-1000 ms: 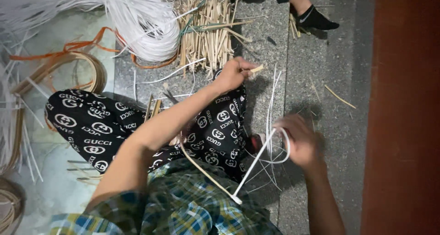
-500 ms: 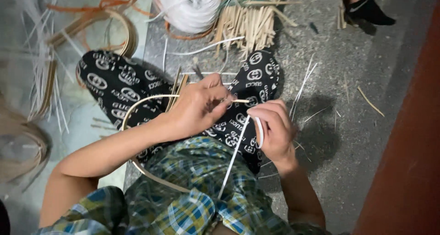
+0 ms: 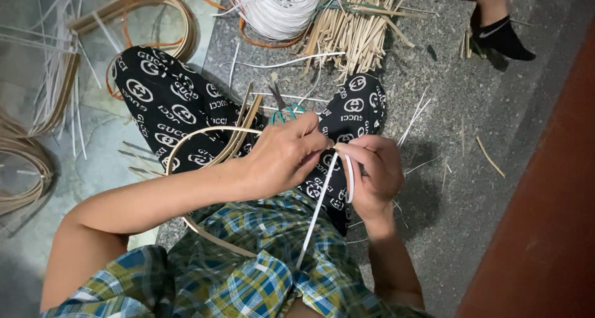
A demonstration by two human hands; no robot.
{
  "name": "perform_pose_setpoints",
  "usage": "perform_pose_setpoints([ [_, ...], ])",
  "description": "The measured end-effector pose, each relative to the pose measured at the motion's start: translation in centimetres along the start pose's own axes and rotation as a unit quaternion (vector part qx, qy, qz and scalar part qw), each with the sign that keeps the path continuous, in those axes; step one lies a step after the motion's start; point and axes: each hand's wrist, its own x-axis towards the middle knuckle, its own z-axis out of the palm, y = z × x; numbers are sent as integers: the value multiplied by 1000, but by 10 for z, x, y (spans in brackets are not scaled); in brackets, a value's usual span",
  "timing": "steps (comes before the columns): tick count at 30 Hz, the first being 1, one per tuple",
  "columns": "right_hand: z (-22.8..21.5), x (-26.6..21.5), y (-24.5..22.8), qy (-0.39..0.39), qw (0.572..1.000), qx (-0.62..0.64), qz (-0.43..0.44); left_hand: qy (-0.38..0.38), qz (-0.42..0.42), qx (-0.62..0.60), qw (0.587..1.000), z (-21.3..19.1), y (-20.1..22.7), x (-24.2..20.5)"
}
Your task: The recorder uses plastic strips to weave and secure bamboo sticks into a circular frame structure.
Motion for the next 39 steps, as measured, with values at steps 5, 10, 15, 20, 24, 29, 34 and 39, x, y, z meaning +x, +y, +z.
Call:
perform_pose_setpoints([
  [5,-9,6,5,-52,998,-17,-25,-5,12,21,1000,-1,4,-1],
  [10,-14,19,13,-107,992,20,69,-12,27,5,1000,-9,11,-4],
  [15,-13,39,16,-183,965,108,152,3,41,32,999,-12,16,-4],
  [20,-10,52,22,-232,943,207,114,48,-21,39,998,-8,22,-2],
  [24,-6,50,32,-251,923,260,135,77,-8,21,997,-4,20,-4],
  [29,-8,59,25,-244,946,198,78,80,8,36,996,-1,17,-4],
  [34,-10,68,19,-241,953,183,11,96,24,37,994,-1,19,-4],
  [39,0,60,23,-217,961,172,-2,106,35,33,993,-5,22,-3],
])
